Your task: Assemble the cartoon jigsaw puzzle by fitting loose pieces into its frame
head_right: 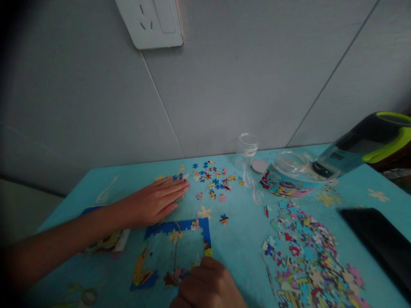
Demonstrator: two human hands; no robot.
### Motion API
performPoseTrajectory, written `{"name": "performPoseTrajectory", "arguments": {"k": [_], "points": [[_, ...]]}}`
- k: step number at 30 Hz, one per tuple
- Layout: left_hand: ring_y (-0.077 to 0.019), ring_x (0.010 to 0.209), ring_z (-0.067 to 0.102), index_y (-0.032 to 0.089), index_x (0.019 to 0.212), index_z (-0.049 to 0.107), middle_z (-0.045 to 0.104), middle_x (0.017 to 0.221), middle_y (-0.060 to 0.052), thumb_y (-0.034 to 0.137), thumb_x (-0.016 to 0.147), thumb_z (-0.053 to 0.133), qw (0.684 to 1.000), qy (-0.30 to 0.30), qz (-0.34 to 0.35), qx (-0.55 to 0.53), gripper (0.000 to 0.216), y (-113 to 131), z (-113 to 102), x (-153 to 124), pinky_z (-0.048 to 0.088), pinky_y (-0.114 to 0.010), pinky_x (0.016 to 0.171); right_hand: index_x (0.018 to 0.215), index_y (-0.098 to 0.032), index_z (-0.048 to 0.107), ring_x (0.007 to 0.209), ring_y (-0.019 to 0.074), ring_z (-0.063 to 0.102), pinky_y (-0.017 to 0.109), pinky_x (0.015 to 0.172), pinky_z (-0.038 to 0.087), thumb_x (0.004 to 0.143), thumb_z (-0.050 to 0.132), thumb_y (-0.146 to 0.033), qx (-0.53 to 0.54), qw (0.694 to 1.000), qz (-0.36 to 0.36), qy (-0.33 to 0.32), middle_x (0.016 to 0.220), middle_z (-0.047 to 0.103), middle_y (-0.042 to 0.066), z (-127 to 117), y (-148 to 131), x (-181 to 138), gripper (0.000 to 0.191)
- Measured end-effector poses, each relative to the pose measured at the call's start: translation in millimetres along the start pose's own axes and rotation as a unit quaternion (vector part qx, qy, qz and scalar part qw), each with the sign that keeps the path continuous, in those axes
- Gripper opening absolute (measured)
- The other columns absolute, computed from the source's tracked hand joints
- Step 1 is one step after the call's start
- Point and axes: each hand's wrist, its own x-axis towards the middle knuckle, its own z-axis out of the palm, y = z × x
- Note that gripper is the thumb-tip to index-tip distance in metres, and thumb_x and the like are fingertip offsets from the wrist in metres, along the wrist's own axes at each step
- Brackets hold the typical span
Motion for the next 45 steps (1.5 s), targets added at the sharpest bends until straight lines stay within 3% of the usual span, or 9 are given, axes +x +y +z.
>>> {"name": "performPoseTrajectory", "arguments": {"k": [9,15,20,22,25,31,34,40,45], "points": [[-0.0275,0.134,0.053,0.012,0.138,0.058,0.057,0.143,-0.014,0.035,0.106,0.041,1.000,0.013,-0.004,-0.010,0.042,4.1,-11.6,8.5,0.043,-0.044,0.116,0.060,-0.020,0.044,0.048,0.0092,0.037,0.027,0.054,0.030,0.097,0.047,-0.012,-0.027,0.999,-0.020,0.014,0.052,0.044,-0.005,-3.4,-3.1,5.3,0.038],[-0.0235,0.111,0.065,0.016,0.115,0.068,0.072,0.113,-0.009,0.033,0.107,0.043,0.999,0.026,0.036,0.021,0.031,-4.2,-18.1,27.6,0.042,-0.048,0.115,0.056,-0.019,0.043,0.047,0.0082,0.037,0.027,0.052,0.029,0.095,0.045,-0.012,-0.015,0.999,-0.011,0.033,0.050,0.045,-0.005,-4.9,-6.5,10.7,0.040],[-0.0222,0.090,0.065,0.016,0.089,0.067,0.068,0.088,-0.007,0.019,0.104,0.043,0.989,0.024,0.080,0.121,0.028,1.6,-18.7,40.7,0.042,-0.051,0.113,0.054,-0.019,0.042,0.047,0.0083,0.035,0.028,0.051,0.029,0.096,0.043,-0.012,0.006,0.998,-0.004,0.064,0.049,0.044,-0.005,-8.1,-7.2,13.1,0.042],[-0.0234,0.092,0.064,0.014,0.093,0.066,0.067,0.092,-0.009,0.013,0.102,0.043,0.985,0.025,0.086,0.151,0.025,10.4,-17.7,43.5,0.042,-0.052,0.113,0.055,-0.019,0.043,0.047,0.0079,0.036,0.027,0.051,0.031,0.096,0.044,-0.012,0.020,0.997,0.003,0.075,0.050,0.045,-0.005,-10.4,-7.3,13.8,0.042],[-0.0262,0.110,0.061,0.010,0.116,0.064,0.067,0.115,-0.014,0.014,0.104,0.042,0.987,0.051,0.078,0.127,0.026,27.4,-14.2,47.3,0.045,-0.048,0.111,0.057,-0.019,0.046,0.048,0.0083,0.037,0.027,0.052,0.032,0.095,0.045,-0.010,0.013,0.997,0.004,0.072,0.051,0.046,-0.005,-11.3,-8.0,13.2,0.039],[-0.0320,0.141,0.044,0.006,0.148,0.043,0.047,0.151,-0.020,0.038,0.105,0.048,0.994,0.078,0.073,-0.007,0.054,57.6,-0.1,53.7,0.040,-0.047,0.119,0.059,-0.022,0.044,0.046,0.0097,0.033,0.028,0.051,0.030,0.093,0.048,-0.013,-0.041,0.999,-0.012,0.018,0.049,0.041,-0.005,-5.8,-8.7,7.3,0.035],[-0.0316,0.143,0.042,0.009,0.148,0.045,0.045,0.154,-0.018,0.038,0.106,0.044,0.996,0.062,0.046,-0.040,0.051,63.9,5.8,54.2,0.038,-0.048,0.121,0.057,-0.021,0.043,0.047,0.0095,0.034,0.028,0.052,0.030,0.090,0.049,-0.012,-0.039,0.999,-0.017,0.008,0.050,0.042,-0.005,-8.2,-9.3,8.7,0.034],[-0.0305,0.142,0.043,0.011,0.144,0.050,0.048,0.151,-0.017,0.035,0.107,0.041,0.995,0.072,0.047,-0.055,0.045,60.8,10.2,53.8,0.038,-0.048,0.120,0.056,-0.019,0.042,0.049,0.0093,0.033,0.028,0.052,0.026,0.087,0.047,-0.009,-0.031,0.997,-0.029,0.071,0.049,0.041,-0.005,-15.8,-10.6,16.0,0.034],[-0.0301,0.135,0.050,0.011,0.140,0.054,0.054,0.145,-0.016,0.033,0.106,0.043,0.993,0.081,0.079,-0.030,0.041,45.2,8.0,44.2,0.040,-0.048,0.117,0.058,-0.019,0.042,0.050,0.0099,0.035,0.029,0.053,0.023,0.089,0.051,-0.010,-0.054,0.997,-0.051,0.037,0.050,0.044,-0.005,-16.6,-8.8,14.0,0.033]]}}
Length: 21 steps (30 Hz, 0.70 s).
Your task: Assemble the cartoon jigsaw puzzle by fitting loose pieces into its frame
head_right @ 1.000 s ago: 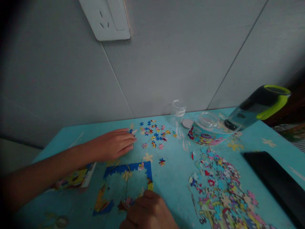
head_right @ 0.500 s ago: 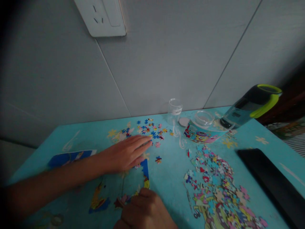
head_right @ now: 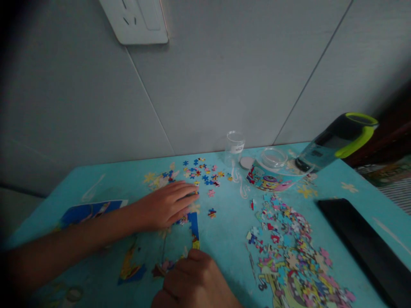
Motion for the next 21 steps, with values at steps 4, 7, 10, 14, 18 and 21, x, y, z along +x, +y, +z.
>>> {"name": "performPoseTrajectory", "arguments": {"k": [4,7,10,14,18,21], "points": [[-0.0289,0.126,0.056,0.014,0.134,0.058,0.061,0.137,-0.013,0.032,0.105,0.044,1.000,-0.006,0.004,0.027,0.036,-12.0,-10.0,-15.8,0.042,-0.049,0.113,0.056,-0.019,0.040,0.049,0.0090,0.034,0.028,0.053,0.026,0.091,0.047,-0.011,0.007,1.000,0.021,0.021,0.049,0.042,-0.006,3.6,-1.4,-0.8,0.037],[-0.0273,0.117,0.060,0.017,0.124,0.063,0.066,0.129,-0.011,0.033,0.106,0.043,0.998,-0.031,-0.001,0.053,0.031,-15.7,-18.9,-18.5,0.039,-0.052,0.113,0.057,-0.020,0.041,0.049,0.0097,0.034,0.029,0.054,0.027,0.089,0.048,-0.011,0.008,0.999,0.015,0.030,0.049,0.041,-0.006,5.2,-2.7,0.2,0.034],[-0.0260,0.110,0.063,0.017,0.119,0.065,0.067,0.123,-0.010,0.035,0.107,0.042,0.995,-0.051,-0.001,0.084,0.031,-14.3,-25.3,-11.0,0.039,-0.053,0.112,0.057,-0.019,0.042,0.050,0.0093,0.034,0.028,0.054,0.029,0.087,0.051,-0.011,0.012,0.999,0.022,0.031,0.051,0.043,-0.006,3.5,-2.4,1.0,0.032],[-0.0268,0.112,0.062,0.018,0.132,0.059,0.064,0.130,-0.011,0.034,0.107,0.041,0.992,-0.020,0.009,0.122,0.035,-10.9,-27.4,-0.9,0.039,-0.053,0.110,0.059,-0.020,0.044,0.051,0.0097,0.032,0.029,0.054,0.030,0.088,0.052,-0.011,0.018,0.999,0.022,0.015,0.052,0.042,-0.006,0.0,0.3,0.8,0.031],[-0.0270,0.113,0.062,0.016,0.130,0.060,0.067,0.126,-0.011,0.035,0.107,0.042,0.990,-0.029,0.002,0.139,0.035,-12.4,-24.6,-1.8,0.037,-0.054,0.111,0.059,-0.020,0.044,0.052,0.0108,0.031,0.030,0.053,0.025,0.088,0.052,-0.010,-0.001,1.000,0.000,0.021,0.052,0.042,-0.005,0.3,0.9,0.7,0.032],[-0.0289,0.118,0.060,0.014,0.122,0.064,0.067,0.125,-0.013,0.038,0.106,0.044,0.987,-0.047,-0.028,0.154,0.035,-17.6,-22.6,-3.8,0.034,-0.055,0.115,0.058,-0.019,0.044,0.051,0.0104,0.032,0.030,0.053,0.025,0.088,0.053,-0.010,0.012,0.999,0.010,0.033,0.052,0.044,-0.006,2.4,-0.8,0.8,0.032]]}}
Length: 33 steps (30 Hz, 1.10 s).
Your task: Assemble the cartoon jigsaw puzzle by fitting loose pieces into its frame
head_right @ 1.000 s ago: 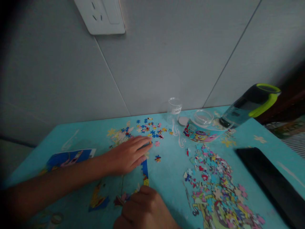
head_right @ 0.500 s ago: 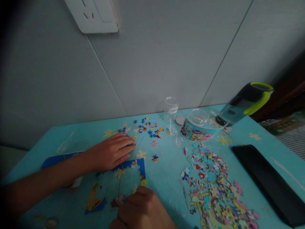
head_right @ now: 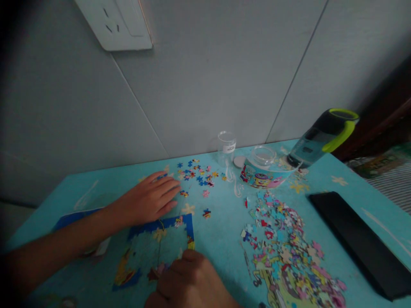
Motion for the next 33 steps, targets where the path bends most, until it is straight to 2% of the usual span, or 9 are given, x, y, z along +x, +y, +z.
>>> {"name": "performPoseTrajectory", "arguments": {"k": [5,8,11,17,21,25,28,30,33], "points": [[-0.0287,0.117,0.060,0.013,0.116,0.066,0.068,0.121,-0.014,0.041,0.106,0.044,0.999,0.001,-0.034,0.012,0.037,-8.9,3.6,3.2,0.035,-0.053,0.115,0.057,-0.020,0.045,0.048,0.0093,0.033,0.030,0.052,0.027,0.090,0.052,-0.012,0.017,0.999,0.026,-0.014,0.049,0.045,-0.006,0.7,-1.2,0.6,0.034],[-0.0292,0.121,0.059,0.013,0.126,0.063,0.065,0.128,-0.014,0.041,0.105,0.045,0.999,0.014,-0.047,0.000,0.039,-9.8,4.1,8.5,0.036,-0.051,0.114,0.059,-0.020,0.046,0.048,0.0099,0.037,0.030,0.052,0.030,0.090,0.052,-0.012,0.011,0.999,0.030,-0.041,0.050,0.047,-0.006,-0.7,-0.7,0.9,0.032],[-0.0310,0.126,0.056,0.011,0.134,0.058,0.061,0.135,-0.017,0.042,0.105,0.045,0.999,0.015,-0.051,-0.008,0.044,-7.4,5.0,17.2,0.037,-0.051,0.113,0.059,-0.021,0.047,0.047,0.0099,0.037,0.029,0.051,0.030,0.089,0.051,-0.012,0.007,0.999,0.028,-0.038,0.050,0.046,-0.006,-1.6,0.1,0.4,0.031],[-0.0300,0.123,0.057,0.012,0.121,0.067,0.064,0.128,-0.015,0.040,0.106,0.045,0.998,0.024,-0.034,-0.042,0.038,-7.8,10.6,31.7,0.038,-0.051,0.111,0.058,-0.020,0.044,0.048,0.0099,0.039,0.030,0.051,0.025,0.090,0.051,-0.010,-0.023,0.998,-0.013,-0.049,0.049,0.045,-0.006,-1.2,4.2,-0.8,0.034],[-0.0274,0.120,0.059,0.014,0.119,0.070,0.065,0.128,-0.013,0.039,0.107,0.043,0.997,0.030,-0.029,-0.062,0.038,-13.6,12.6,24.8,0.041,-0.048,0.109,0.058,-0.020,0.044,0.048,0.0093,0.038,0.030,0.050,0.024,0.088,0.050,-0.009,-0.016,0.999,-0.014,-0.027,0.049,0.045,-0.006,0.4,5.4,-0.2,0.032],[-0.0264,0.124,0.059,0.017,0.122,0.070,0.064,0.132,-0.012,0.036,0.108,0.042,0.997,0.033,-0.033,-0.065,0.037,-17.6,13.9,11.5,0.036,-0.052,0.115,0.056,-0.019,0.042,0.047,0.0091,0.035,0.030,0.049,0.023,0.085,0.049,-0.009,0.001,1.000,0.000,0.007,0.049,0.043,-0.005,2.7,3.2,-0.7,0.031],[-0.0244,0.120,0.061,0.017,0.119,0.071,0.069,0.124,-0.010,0.034,0.107,0.044,0.996,0.039,-0.025,-0.073,0.034,-19.0,14.1,5.0,0.035,-0.053,0.116,0.059,-0.020,0.042,0.048,0.0102,0.034,0.030,0.050,0.021,0.086,0.050,-0.011,-0.015,1.000,-0.013,-0.019,0.049,0.043,-0.005,3.8,2.0,-2.3,0.030],[-0.0235,0.115,0.063,0.017,0.111,0.072,0.071,0.116,-0.009,0.031,0.106,0.045,0.996,0.052,-0.020,-0.075,0.031,-19.2,12.9,3.3,0.037,-0.052,0.116,0.060,-0.020,0.041,0.048,0.0105,0.034,0.030,0.050,0.021,0.087,0.051,-0.013,-0.022,0.998,-0.017,-0.049,0.049,0.042,-0.005,3.7,2.3,-3.3,0.030],[-0.0235,0.109,0.064,0.017,0.097,0.070,0.071,0.107,-0.009,0.027,0.105,0.044,0.997,0.055,-0.018,-0.058,0.030,-18.4,8.9,3.8,0.038,-0.052,0.115,0.058,-0.020,0.040,0.048,0.0100,0.036,0.030,0.050,0.021,0.087,0.053,-0.014,-0.030,0.998,-0.025,-0.058,0.049,0.042,-0.005,2.9,3.2,-3.6,0.032]]}}
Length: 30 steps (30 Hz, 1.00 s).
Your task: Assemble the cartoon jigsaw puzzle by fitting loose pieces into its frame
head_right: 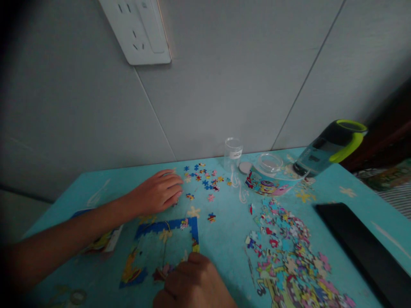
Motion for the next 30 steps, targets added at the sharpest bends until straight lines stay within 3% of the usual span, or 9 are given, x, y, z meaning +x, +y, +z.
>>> {"name": "performPoseTrajectory", "arguments": {"k": [2,4,7,9,15,30], "points": [[-0.0240,0.108,0.064,0.016,0.099,0.069,0.070,0.108,-0.010,0.027,0.104,0.045,1.000,-0.011,-0.010,0.013,0.027,1.1,-1.9,1.5,0.039,-0.050,0.113,0.057,-0.019,0.040,0.048,0.0097,0.037,0.030,0.051,0.021,0.086,0.053,-0.013,-0.006,1.000,0.000,0.007,0.050,0.042,-0.005,-1.1,0.1,0.9,0.033],[-0.0256,0.113,0.062,0.015,0.115,0.066,0.069,0.117,-0.012,0.030,0.103,0.047,0.999,-0.018,-0.032,0.019,0.027,1.2,-1.4,2.4,0.041,-0.048,0.111,0.057,-0.019,0.040,0.049,0.0095,0.036,0.030,0.051,0.022,0.085,0.053,-0.010,-0.004,1.000,0.011,0.027,0.051,0.043,-0.005,-2.6,-0.3,2.4,0.033],[-0.0282,0.129,0.055,0.014,0.140,0.054,0.061,0.138,-0.015,0.034,0.104,0.046,0.997,-0.019,-0.066,0.023,0.042,-2.4,4.8,1.4,0.038,-0.048,0.113,0.057,-0.019,0.041,0.050,0.0100,0.034,0.029,0.050,0.022,0.083,0.053,-0.007,0.015,0.997,0.017,0.074,0.051,0.042,-0.005,-4.5,-1.0,5.0,0.031],[-0.0283,0.136,0.051,0.014,0.147,0.049,0.055,0.146,-0.015,0.035,0.106,0.043,0.997,-0.023,-0.076,0.015,0.046,-7.2,10.4,-0.5,0.034,-0.049,0.116,0.058,-0.019,0.041,0.050,0.0102,0.034,0.029,0.050,0.022,0.084,0.053,-0.007,0.022,0.996,0.016,0.087,0.051,0.041,-0.005,-4.7,-1.1,6.2,0.031],[-0.0234,0.136,0.051,0.020,0.150,0.047,0.055,0.148,-0.011,0.040,0.108,0.037,0.995,-0.047,-0.070,-0.056,0.047,-19.1,13.6,-4.8,0.037,-0.044,0.115,0.058,-0.019,0.041,0.050,0.0106,0.032,0.030,0.048,0.021,0.085,0.049,-0.008,0.026,0.995,0.012,0.093,0.050,0.041,-0.005,-3.5,-0.6,6.2,0.030],[-0.0230,0.129,0.056,0.025,0.142,0.055,0.062,0.141,-0.006,0.041,0.109,0.036,0.994,-0.049,-0.070,-0.065,0.042,-22.1,10.3,-6.1,0.037,-0.045,0.114,0.059,-0.019,0.040,0.049,0.0094,0.036,0.030,0.051,0.021,0.088,0.051,-0.012,-0.009,0.999,0.000,0.030,0.050,0.044,-0.006,-1.3,-0.8,1.6,0.032]]}}
